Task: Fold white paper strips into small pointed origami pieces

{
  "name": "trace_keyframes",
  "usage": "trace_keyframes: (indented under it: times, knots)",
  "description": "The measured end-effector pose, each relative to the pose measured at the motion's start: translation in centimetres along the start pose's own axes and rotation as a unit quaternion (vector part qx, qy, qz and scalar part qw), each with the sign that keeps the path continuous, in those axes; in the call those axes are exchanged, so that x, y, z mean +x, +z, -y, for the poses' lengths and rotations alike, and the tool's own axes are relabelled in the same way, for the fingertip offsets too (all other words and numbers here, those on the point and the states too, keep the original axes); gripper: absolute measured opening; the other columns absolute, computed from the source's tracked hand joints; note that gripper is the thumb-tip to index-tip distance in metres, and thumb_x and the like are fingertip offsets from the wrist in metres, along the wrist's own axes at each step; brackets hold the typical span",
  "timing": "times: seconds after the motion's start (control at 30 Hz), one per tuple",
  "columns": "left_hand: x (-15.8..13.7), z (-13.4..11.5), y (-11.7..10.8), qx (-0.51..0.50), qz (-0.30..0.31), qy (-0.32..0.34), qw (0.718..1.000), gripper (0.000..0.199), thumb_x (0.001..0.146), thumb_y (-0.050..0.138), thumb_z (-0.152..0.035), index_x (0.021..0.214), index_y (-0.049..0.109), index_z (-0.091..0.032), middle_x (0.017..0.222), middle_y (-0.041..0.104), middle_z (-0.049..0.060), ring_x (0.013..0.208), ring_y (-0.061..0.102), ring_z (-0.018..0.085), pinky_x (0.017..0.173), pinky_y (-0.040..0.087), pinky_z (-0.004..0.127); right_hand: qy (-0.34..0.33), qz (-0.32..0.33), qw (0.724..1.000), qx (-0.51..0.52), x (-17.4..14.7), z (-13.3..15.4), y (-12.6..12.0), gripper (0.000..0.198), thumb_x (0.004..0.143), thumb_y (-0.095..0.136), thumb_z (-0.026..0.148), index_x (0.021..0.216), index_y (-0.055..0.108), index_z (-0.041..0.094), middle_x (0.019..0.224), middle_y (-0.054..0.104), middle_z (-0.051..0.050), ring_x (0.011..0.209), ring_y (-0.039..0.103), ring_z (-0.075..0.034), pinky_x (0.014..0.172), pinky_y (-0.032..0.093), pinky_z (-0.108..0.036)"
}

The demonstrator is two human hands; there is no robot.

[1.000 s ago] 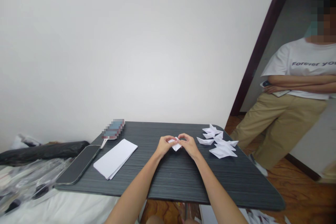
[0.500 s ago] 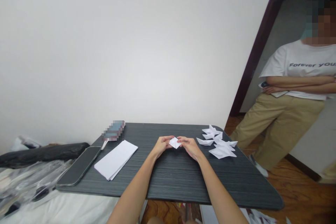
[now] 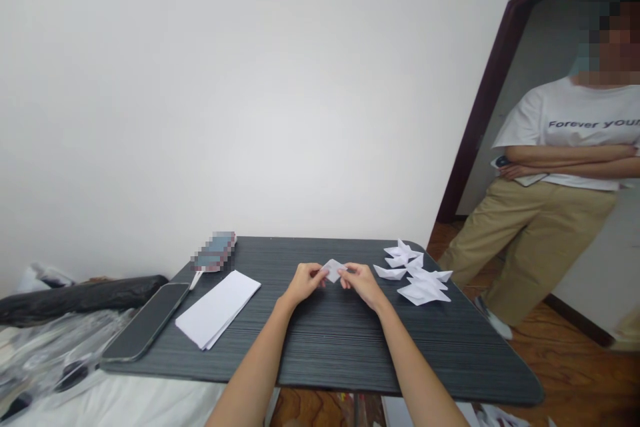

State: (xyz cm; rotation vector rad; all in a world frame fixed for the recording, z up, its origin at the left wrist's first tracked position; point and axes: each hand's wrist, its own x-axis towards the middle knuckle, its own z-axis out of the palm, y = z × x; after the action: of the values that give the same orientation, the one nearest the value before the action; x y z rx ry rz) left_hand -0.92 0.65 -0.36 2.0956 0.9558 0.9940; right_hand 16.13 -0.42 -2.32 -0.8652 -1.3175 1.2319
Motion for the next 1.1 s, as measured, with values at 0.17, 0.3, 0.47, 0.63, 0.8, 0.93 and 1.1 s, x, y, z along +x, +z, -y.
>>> trace_keyframes:
  times: [0.17, 0.3, 0.47, 0.63, 0.8, 0.93, 1.1]
  knots:
    - [0.3, 0.6, 0.3, -0.178, 0.032, -0.060, 0.982, 0.040, 0.073, 0.046, -0.043, 0.079, 0.058, -0.006, 0.053, 0.057, 0.004, 0.040, 0.051, 0.009, 0.039, 0.037, 0.018, 0.000, 0.038, 0.999, -0.033, -0.2, 0.2, 0.1, 0.033, 0.071, 0.052, 0.036, 0.084, 0.061, 0.008, 0.042, 0.056, -0.001, 0.034, 0.042, -0.007, 0.038, 0.027, -0.020]
    - [0.4, 0.3, 0.0, -0.275, 0.044, -0.065, 0.958, 0.041, 0.072, 0.050, -0.040, 0.089, 0.058, -0.004, 0.055, 0.058, 0.005, 0.040, 0.051, 0.009, 0.039, 0.037, 0.019, -0.006, 0.033, 0.999, 0.035, -0.3, 0.5, 0.4, 0.036, 0.068, 0.056, 0.031, 0.097, 0.058, 0.010, 0.049, 0.058, -0.001, 0.039, 0.046, -0.008, 0.039, 0.027, -0.020]
    - [0.3, 0.1, -0.2, -0.383, 0.038, -0.074, 0.920, 0.041, 0.068, 0.057, -0.031, 0.099, 0.055, -0.004, 0.061, 0.061, 0.007, 0.046, 0.055, 0.012, 0.048, 0.042, 0.024, -0.005, 0.026, 0.993, 0.117, -0.3, 0.7, 0.3, 0.028, 0.064, 0.060, 0.024, 0.089, 0.062, 0.012, 0.049, 0.057, -0.001, 0.041, 0.048, -0.008, 0.042, 0.031, -0.021]
    - [0.2, 0.1, -0.2, -0.432, 0.050, -0.090, 0.896, 0.039, 0.065, 0.062, -0.028, 0.093, 0.058, -0.002, 0.064, 0.063, 0.011, 0.056, 0.059, 0.017, 0.058, 0.045, 0.031, -0.018, 0.040, 0.989, 0.141, -0.5, 1.0, 0.1, 0.015, 0.064, 0.058, 0.019, 0.077, 0.064, 0.013, 0.048, 0.058, -0.002, 0.045, 0.052, -0.010, 0.046, 0.034, -0.022]
    - [0.2, -0.2, -0.4, -0.412, 0.049, -0.097, 0.905, 0.037, 0.064, 0.061, -0.033, 0.082, 0.060, -0.001, 0.063, 0.063, 0.012, 0.054, 0.060, 0.018, 0.055, 0.045, 0.029, -0.012, 0.056, 0.991, 0.125, -0.7, 1.2, 0.2, 0.014, 0.066, 0.056, 0.020, 0.074, 0.063, 0.012, 0.053, 0.061, -0.004, 0.050, 0.055, -0.012, 0.049, 0.036, -0.023]
    - [0.3, 0.0, -0.2, -0.351, 0.042, -0.109, 0.929, 0.040, 0.064, 0.061, -0.033, 0.089, 0.057, -0.002, 0.058, 0.062, 0.009, 0.049, 0.058, 0.016, 0.049, 0.043, 0.025, -0.008, 0.036, 0.996, 0.082, -0.6, 0.9, 0.2, 0.022, 0.069, 0.054, 0.030, 0.076, 0.061, 0.011, 0.052, 0.060, -0.004, 0.048, 0.055, -0.013, 0.047, 0.036, -0.023]
    - [0.3, 0.8, 0.1, -0.236, 0.068, -0.105, 0.964, 0.044, 0.066, 0.056, -0.036, 0.096, 0.055, -0.003, 0.056, 0.062, 0.007, 0.045, 0.057, 0.014, 0.043, 0.041, 0.022, -0.003, 0.013, 0.999, -0.031, 0.0, -0.4, 0.1, 0.031, 0.066, 0.055, 0.036, 0.086, 0.056, 0.011, 0.043, 0.057, 0.000, 0.035, 0.047, -0.009, 0.038, 0.031, -0.020]
